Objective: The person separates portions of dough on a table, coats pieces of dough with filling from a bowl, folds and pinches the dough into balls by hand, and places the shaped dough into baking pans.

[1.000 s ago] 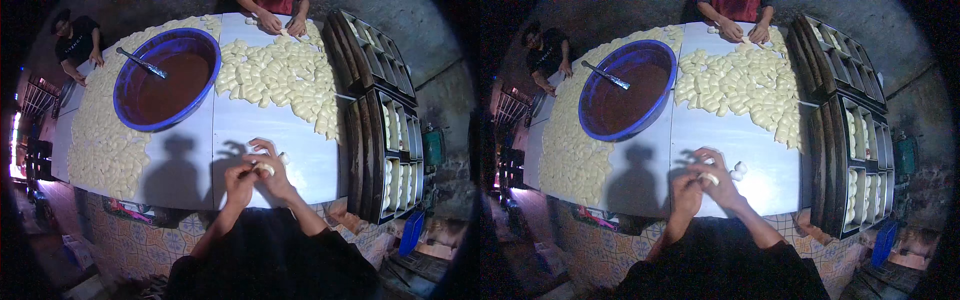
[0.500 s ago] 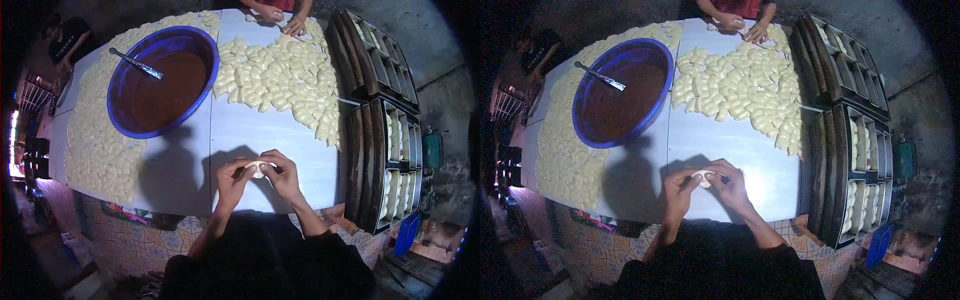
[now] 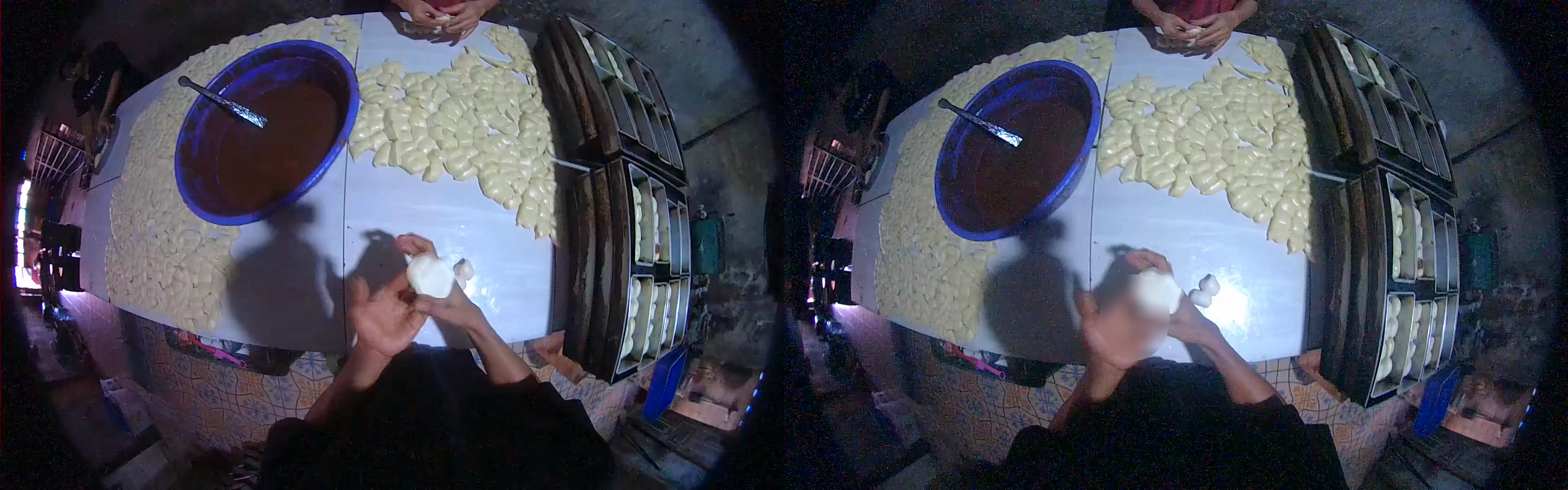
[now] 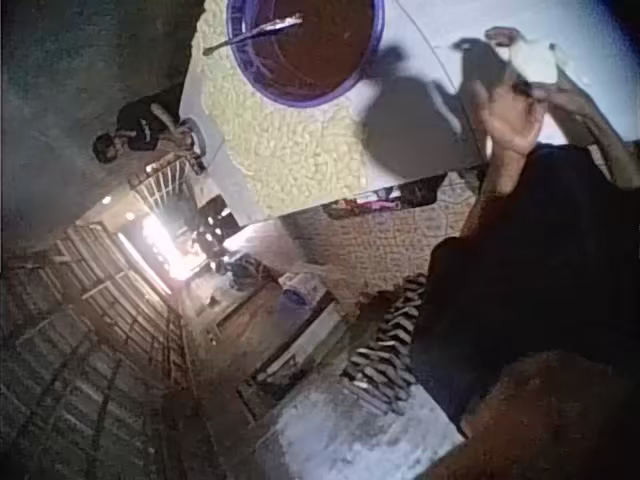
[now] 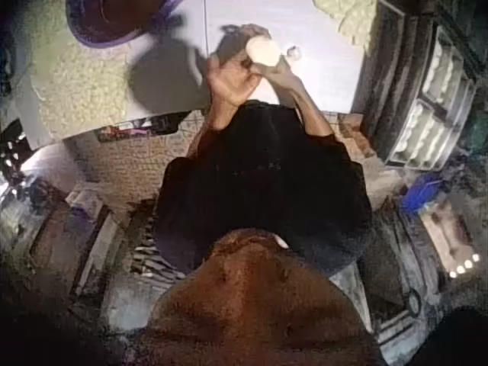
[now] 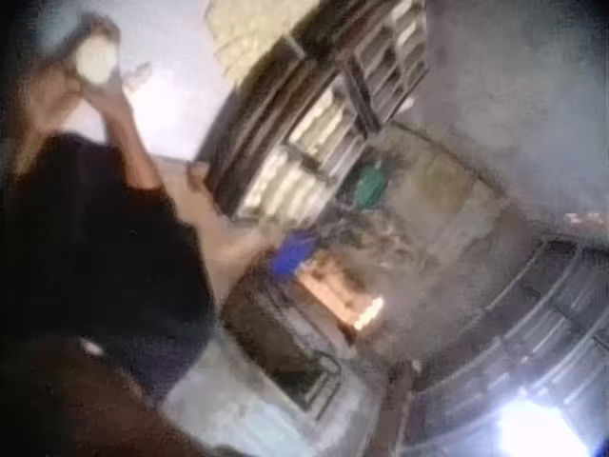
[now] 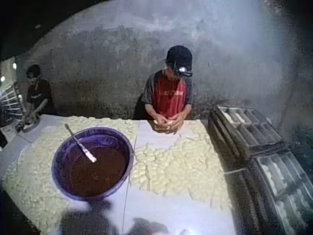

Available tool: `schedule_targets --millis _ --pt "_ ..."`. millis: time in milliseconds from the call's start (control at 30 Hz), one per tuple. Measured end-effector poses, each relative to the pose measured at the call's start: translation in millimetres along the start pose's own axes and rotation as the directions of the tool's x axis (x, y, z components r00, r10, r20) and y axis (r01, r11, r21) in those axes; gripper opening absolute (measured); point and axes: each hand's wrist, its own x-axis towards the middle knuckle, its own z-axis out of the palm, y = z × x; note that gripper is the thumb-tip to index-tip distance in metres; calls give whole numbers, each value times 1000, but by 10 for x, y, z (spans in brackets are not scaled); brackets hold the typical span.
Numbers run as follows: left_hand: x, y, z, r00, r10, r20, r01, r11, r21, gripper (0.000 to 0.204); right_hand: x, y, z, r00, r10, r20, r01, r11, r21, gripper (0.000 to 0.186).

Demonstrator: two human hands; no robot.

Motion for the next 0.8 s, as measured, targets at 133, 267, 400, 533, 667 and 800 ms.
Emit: schedule_targets --millis 133,267,400,533,667,800 --pt "445 823 313 981 113 157 -172 882 438 126 -8 255 -67 989 45 144 -47 999 13 127" --pt "1139 2090 892 746 594 302 -118 -329 937 55 41 234 -95 999 41 30 -46 982 181 122" --pt "1204 2628 731 774 559 -298 588 -458 667 73 77 320 -112 997 72 -41 -60 969 240 114" --pt "1022 2317 967 742 610 -277 614 -452 647 64 56 345 -128 993 100 -59 -83 967 242 99" --pt "783 1482 515 732 351 584 261 -936 235 69 157 332 -39 988 11 -154 12 989 148 74" --pt "333 678 542 916 276 -292 51 640 766 84 113 301 75 937 346 40 -222 506 833 48"
